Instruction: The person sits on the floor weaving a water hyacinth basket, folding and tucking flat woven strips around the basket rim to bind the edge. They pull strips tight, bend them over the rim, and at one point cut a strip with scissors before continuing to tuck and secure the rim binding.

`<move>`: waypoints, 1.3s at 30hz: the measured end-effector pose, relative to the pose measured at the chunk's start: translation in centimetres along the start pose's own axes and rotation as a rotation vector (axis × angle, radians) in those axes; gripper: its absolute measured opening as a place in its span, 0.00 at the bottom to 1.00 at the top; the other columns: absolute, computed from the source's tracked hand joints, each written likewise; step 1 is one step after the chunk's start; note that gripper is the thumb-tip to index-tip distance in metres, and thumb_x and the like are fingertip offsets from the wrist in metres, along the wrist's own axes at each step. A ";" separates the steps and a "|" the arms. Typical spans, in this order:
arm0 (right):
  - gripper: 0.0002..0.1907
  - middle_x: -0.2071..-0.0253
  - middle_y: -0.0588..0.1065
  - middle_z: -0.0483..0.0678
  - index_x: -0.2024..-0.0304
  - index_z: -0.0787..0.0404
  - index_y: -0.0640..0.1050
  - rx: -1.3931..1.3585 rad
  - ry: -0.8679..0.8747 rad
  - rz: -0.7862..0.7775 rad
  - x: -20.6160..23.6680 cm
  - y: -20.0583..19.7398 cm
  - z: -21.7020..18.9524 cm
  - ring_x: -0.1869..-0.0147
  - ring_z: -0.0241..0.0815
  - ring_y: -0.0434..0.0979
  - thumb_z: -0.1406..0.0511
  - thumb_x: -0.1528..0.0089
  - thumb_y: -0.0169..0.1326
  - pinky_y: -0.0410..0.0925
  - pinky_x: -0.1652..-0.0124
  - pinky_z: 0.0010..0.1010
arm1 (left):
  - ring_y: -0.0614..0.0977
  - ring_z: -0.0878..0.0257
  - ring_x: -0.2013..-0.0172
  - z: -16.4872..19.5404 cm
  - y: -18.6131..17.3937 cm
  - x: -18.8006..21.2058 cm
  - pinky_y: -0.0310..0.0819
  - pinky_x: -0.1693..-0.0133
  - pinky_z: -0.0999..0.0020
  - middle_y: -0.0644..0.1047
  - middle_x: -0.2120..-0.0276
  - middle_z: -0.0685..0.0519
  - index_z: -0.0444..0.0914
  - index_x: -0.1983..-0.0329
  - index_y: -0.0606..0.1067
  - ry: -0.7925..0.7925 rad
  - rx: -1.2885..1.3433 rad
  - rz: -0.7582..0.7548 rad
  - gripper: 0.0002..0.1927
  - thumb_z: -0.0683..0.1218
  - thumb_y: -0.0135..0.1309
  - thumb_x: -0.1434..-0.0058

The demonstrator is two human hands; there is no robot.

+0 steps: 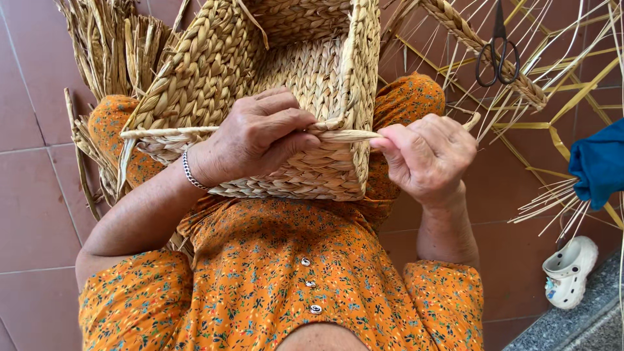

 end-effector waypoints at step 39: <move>0.27 0.51 0.75 0.54 0.44 0.56 0.73 -1.397 0.349 0.516 5.4 -0.3 6.8 0.50 0.45 0.80 0.56 0.42 0.68 0.79 0.59 0.38 | 0.75 0.69 0.74 -2.8 0.0 -0.4 0.70 0.70 0.69 0.75 0.74 0.56 0.35 0.59 0.76 -0.461 0.370 -0.026 0.16 0.50 0.46 0.21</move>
Point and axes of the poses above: each hand's wrist, its own x-axis away from the middle knuckle, its own y-axis out of the palm, z = x × y, the point moved 10 cm from there along -x, towards the middle knuckle
